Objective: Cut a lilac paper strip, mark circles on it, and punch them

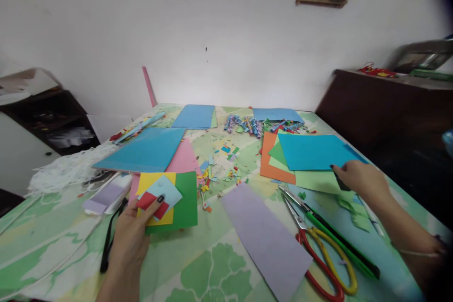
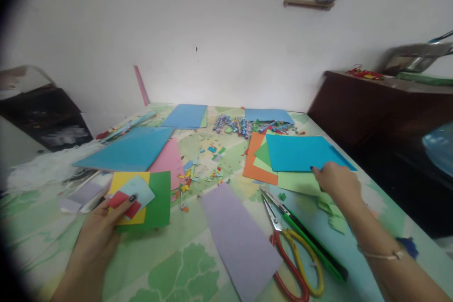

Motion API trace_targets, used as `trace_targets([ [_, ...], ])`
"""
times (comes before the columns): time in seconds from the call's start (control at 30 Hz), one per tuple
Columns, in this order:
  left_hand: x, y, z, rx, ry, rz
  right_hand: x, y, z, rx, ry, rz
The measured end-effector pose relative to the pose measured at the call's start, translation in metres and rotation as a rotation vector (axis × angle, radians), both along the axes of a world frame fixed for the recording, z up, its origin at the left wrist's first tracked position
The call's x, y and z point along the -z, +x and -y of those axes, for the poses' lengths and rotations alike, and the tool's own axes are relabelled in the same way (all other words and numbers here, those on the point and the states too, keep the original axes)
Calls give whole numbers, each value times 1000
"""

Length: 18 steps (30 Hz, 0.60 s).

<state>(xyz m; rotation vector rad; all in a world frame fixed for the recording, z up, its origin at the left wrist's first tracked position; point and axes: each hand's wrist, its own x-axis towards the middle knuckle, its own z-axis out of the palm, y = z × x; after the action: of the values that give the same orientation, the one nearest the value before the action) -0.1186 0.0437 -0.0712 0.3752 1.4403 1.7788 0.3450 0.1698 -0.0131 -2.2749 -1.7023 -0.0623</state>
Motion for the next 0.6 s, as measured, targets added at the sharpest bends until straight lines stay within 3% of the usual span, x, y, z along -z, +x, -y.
trace_targets([
  [0.13,6,0,0,-87,-29,-119,7,-75,47,-386,-229,-69],
  [0.2,10,0,1,-128,-28,-193,18,-114,73,-579,-463,-75],
  [0.33,13,-6,2,-24,-16,-178,41,-152,101,-608,-542,-53],
  [0.47,8,-20,0,202,-125,-50,50,-153,88,-609,-521,-127],
  [0.6,3,-17,-3,249,-138,91,50,-166,37,-629,-395,-127],
])
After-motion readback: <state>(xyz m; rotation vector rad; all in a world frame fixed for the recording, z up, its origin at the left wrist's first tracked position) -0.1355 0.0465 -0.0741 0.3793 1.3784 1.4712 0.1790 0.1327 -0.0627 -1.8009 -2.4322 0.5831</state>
